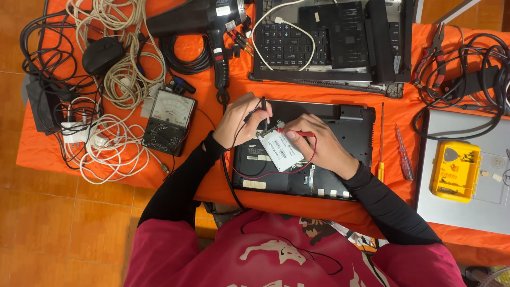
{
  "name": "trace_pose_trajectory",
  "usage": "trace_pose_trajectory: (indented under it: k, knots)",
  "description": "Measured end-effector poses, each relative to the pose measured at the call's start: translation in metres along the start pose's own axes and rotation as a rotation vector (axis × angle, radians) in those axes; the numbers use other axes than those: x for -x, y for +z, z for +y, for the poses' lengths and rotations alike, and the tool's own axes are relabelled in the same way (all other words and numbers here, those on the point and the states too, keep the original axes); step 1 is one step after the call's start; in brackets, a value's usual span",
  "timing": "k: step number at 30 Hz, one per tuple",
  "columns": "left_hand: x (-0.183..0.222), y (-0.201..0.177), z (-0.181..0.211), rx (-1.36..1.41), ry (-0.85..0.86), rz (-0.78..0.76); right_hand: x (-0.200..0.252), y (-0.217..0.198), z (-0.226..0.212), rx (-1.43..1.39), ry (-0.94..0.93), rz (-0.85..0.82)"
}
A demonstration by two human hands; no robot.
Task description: Testing electronics with a multimeter and using a screwdriver to disassemble laptop components.
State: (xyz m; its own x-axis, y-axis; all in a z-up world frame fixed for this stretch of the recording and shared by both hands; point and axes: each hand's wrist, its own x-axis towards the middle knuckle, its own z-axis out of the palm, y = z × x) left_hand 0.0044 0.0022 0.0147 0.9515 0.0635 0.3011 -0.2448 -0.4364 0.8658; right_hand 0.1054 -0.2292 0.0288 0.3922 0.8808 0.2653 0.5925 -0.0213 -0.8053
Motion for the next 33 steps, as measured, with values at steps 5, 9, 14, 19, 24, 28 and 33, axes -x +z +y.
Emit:
trace_pose_trajectory:
  k: [5,9,14,19,24,28,33]
  knots:
    - [0.000,0.002,0.002,0.013,-0.015,0.020,0.003,0.000,0.003,0.007,0.019,-0.015]
    - [0.001,0.003,0.002,-0.043,0.002,0.042,0.004,0.001,0.006,0.020,-0.004,-0.012]
    - [0.006,0.004,0.001,-0.031,-0.042,0.036,0.008,0.004,0.004,-0.006,-0.011,-0.008]
    - [0.005,0.002,-0.007,-0.034,0.055,0.048,0.000,0.000,-0.001,-0.009,0.016,-0.035]
    - [0.008,0.005,-0.011,-0.072,0.076,0.058,0.004,0.002,0.005,0.017,-0.008,-0.029]
    - [0.011,0.009,-0.015,-0.080,0.065,0.068,0.004,0.002,0.006,0.033,-0.027,-0.043]
    - [0.010,0.010,-0.018,-0.083,0.073,0.059,0.005,0.003,0.006,0.044,-0.019,-0.036]
